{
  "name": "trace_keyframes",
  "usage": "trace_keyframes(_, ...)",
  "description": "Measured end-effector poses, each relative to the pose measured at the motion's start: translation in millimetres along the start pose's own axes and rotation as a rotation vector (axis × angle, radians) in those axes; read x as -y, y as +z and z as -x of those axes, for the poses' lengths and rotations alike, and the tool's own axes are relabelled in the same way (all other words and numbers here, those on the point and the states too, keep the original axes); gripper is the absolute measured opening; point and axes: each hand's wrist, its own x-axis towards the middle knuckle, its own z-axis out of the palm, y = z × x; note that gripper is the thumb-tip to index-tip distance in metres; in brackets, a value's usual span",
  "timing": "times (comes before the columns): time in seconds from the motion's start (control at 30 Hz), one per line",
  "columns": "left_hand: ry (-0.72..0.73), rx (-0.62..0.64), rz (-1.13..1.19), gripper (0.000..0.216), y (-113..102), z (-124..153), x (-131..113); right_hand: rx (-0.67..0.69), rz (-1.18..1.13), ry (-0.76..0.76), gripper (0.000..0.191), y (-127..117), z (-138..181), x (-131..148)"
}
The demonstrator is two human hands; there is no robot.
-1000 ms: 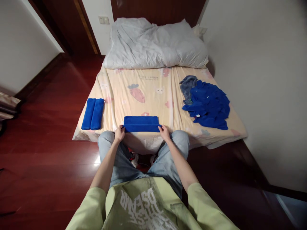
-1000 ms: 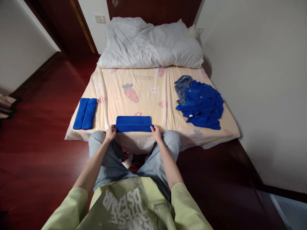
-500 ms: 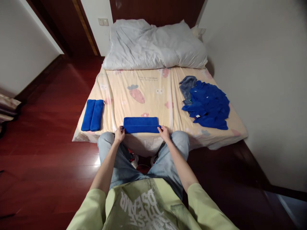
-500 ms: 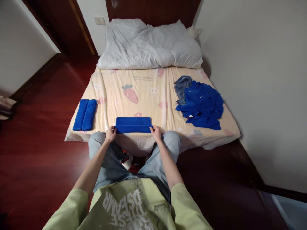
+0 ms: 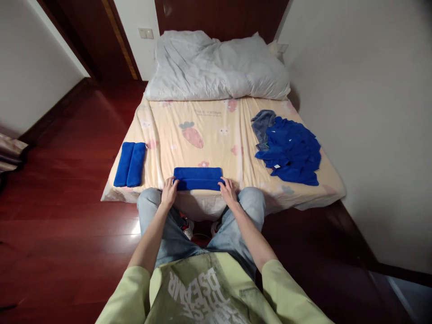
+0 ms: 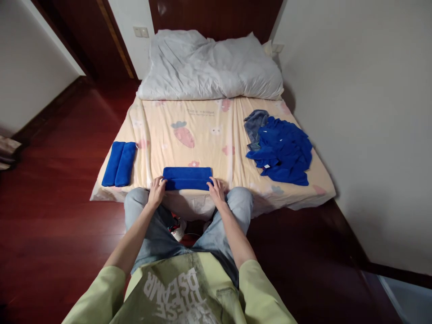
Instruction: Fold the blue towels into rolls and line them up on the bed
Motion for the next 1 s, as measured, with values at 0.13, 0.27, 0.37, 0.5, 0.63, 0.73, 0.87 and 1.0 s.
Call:
trace_keyframes(0.13, 0.120, 0.146, -0.033, 0.046, 1, 5, -2, 0.111, 0.001, -0.158, 0.046, -8, 2, -1)
trace_keyframes(0.27, 0.089, 0.144, -0.071, 0.061, 4, 7, -3, 0.089, -0.033, -0.142, 0.057, -8, 2, -4)
trace_keyframes(0.37, 0.050, 0.154, -0.082, 0.067, 2, 4, -3, 0.084, -0.064, -0.121, 0.062, -6, -1, -7)
trace_keyframes(0.5, 0.044, 0.187, -0.111, 0.060, -8, 1, -3, 0.104, -0.100, -0.106, 0.066, -7, -2, -11)
trace_keyframes(0.63, 0.097, 0.232, -0.113, 0.061, -14, 7, -2, 0.122, -0.158, -0.120, 0.065, -11, 0, -14)
trace_keyframes(0.73, 0.069, 0.198, -0.022, 0.062, -13, 14, 1, 0.108, -0.224, -0.117, 0.063, -12, 0, -13)
trace_keyframes(0.87, -0.065, 0.108, 0.184, 0.060, -12, 13, 3, 0.046, -0.327, 0.040, 0.054, -9, -3, -12)
trace_keyframes(1.0, -0.219, 0.077, 0.285, 0.047, -19, 7, 0, 0.038, -0.413, 0.176, 0.040, -6, -7, -13)
